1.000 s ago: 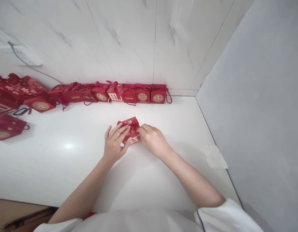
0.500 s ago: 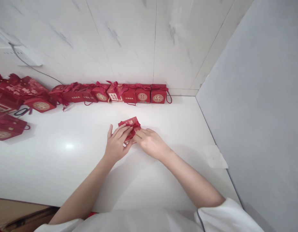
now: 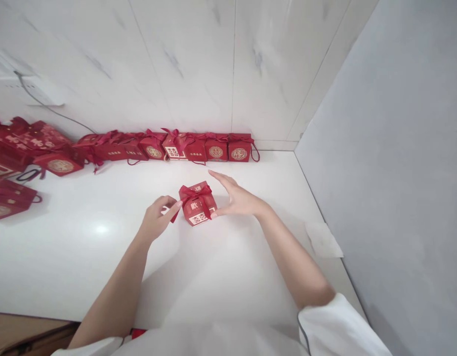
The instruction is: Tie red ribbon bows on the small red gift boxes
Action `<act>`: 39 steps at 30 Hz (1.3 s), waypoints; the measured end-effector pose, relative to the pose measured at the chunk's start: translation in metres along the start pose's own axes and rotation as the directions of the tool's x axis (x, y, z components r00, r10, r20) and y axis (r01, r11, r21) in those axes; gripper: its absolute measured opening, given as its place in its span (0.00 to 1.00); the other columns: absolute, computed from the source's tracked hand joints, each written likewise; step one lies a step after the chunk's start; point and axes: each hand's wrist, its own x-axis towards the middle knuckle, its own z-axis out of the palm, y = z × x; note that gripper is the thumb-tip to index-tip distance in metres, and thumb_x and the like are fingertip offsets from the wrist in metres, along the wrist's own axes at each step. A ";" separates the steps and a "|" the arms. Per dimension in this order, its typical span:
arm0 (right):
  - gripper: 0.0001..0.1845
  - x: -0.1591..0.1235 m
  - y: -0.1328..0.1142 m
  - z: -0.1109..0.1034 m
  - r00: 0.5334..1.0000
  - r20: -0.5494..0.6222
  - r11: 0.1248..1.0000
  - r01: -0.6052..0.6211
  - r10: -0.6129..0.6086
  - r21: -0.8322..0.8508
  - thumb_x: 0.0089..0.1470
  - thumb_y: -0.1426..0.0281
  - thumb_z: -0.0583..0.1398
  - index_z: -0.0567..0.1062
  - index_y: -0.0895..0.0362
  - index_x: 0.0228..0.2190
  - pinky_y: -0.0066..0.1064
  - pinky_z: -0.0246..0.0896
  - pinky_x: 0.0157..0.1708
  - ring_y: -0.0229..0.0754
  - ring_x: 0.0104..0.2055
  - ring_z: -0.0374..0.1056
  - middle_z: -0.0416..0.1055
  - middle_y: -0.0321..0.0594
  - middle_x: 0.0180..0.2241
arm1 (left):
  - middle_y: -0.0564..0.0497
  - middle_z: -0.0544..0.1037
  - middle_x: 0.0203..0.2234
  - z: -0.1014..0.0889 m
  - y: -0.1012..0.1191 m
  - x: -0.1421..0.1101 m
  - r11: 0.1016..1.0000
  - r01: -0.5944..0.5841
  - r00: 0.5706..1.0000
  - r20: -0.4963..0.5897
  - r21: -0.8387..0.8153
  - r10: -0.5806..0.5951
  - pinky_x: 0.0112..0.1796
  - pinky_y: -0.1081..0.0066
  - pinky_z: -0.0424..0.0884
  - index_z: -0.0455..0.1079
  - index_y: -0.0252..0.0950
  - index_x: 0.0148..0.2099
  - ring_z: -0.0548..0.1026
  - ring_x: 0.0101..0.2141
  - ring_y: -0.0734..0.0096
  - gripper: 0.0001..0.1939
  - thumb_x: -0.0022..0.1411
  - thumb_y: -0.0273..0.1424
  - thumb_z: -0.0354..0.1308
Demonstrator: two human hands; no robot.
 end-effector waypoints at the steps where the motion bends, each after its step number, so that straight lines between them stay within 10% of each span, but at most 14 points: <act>1: 0.61 0.006 0.008 0.001 0.998 0.065 0.999 -0.017 0.015 0.042 0.42 0.56 0.71 0.41 0.42 0.67 0.54 0.49 0.64 0.53 0.71 0.42 0.40 0.44 0.70 | 0.51 0.75 0.29 0.000 -0.002 0.001 0.998 0.047 0.997 0.070 -0.052 -0.043 0.32 0.70 0.66 0.70 0.37 0.31 0.72 0.32 0.67 0.19 0.61 0.48 0.56; 7: 0.62 0.027 0.025 0.014 0.981 0.193 0.977 -0.023 -0.019 0.211 0.41 0.60 0.72 0.42 0.42 0.67 0.50 0.49 0.64 0.50 0.70 0.45 0.46 0.46 0.68 | 0.52 0.73 0.22 -0.002 -0.002 0.001 0.852 0.353 0.899 0.392 -0.387 -0.195 0.25 0.73 0.62 0.70 0.35 0.27 0.69 0.24 0.73 0.21 0.57 0.49 0.60; 19: 0.60 -0.003 0.015 0.020 0.996 0.090 0.985 -0.043 0.028 0.170 0.41 0.60 0.72 0.45 0.41 0.66 0.51 0.52 0.63 0.52 0.64 0.54 0.53 0.45 0.61 | 0.46 0.82 0.29 -0.012 0.012 -0.005 0.874 0.385 0.728 0.680 -0.297 -0.089 0.42 0.66 0.72 0.80 0.36 0.30 0.79 0.36 0.62 0.18 0.58 0.47 0.61; 27: 0.57 -0.035 -0.007 0.013 0.986 0.082 0.985 -0.149 0.142 0.088 0.44 0.57 0.70 0.46 0.40 0.66 0.49 0.53 0.63 0.52 0.65 0.53 0.52 0.42 0.62 | 0.50 0.83 0.38 -0.014 0.022 -0.012 0.972 0.225 0.338 0.941 -0.074 -0.007 0.45 0.69 0.72 0.81 0.41 0.39 0.79 0.43 0.59 0.16 0.53 0.45 0.65; 29: 0.55 -0.044 -0.014 0.009 0.983 0.087 0.983 -0.169 0.163 0.068 0.46 0.58 0.69 0.46 0.40 0.66 0.49 0.53 0.63 0.53 0.65 0.54 0.51 0.42 0.63 | 0.50 0.83 0.34 -0.015 0.016 -0.012 0.988 0.144 0.368 0.924 0.058 -0.108 0.41 0.68 0.72 0.81 0.40 0.37 0.79 0.39 0.59 0.18 0.53 0.48 0.64; 34: 0.59 -0.061 -0.009 0.013 0.980 0.054 0.968 -0.199 0.193 0.150 0.46 0.58 0.69 0.39 0.40 0.67 0.50 0.50 0.64 0.53 0.68 0.49 0.45 0.42 0.68 | 0.45 0.76 0.50 -0.010 0.001 -0.009 0.999 0.039 0.743 0.669 -0.018 -0.016 0.46 0.63 0.71 0.68 0.41 0.59 0.75 0.48 0.53 0.37 0.48 0.49 0.67; 39: 0.65 -0.067 0.016 0.036 0.983 0.038 0.933 -0.184 0.181 0.309 0.42 0.59 0.72 0.36 0.42 0.67 0.53 0.52 0.62 0.55 0.67 0.51 0.47 0.46 0.68 | 0.41 0.56 0.66 0.021 0.000 -0.014 0.982 -0.156 0.777 0.601 -0.103 0.186 0.62 0.46 0.52 0.49 0.44 0.70 0.55 0.64 0.41 0.58 0.40 0.49 0.72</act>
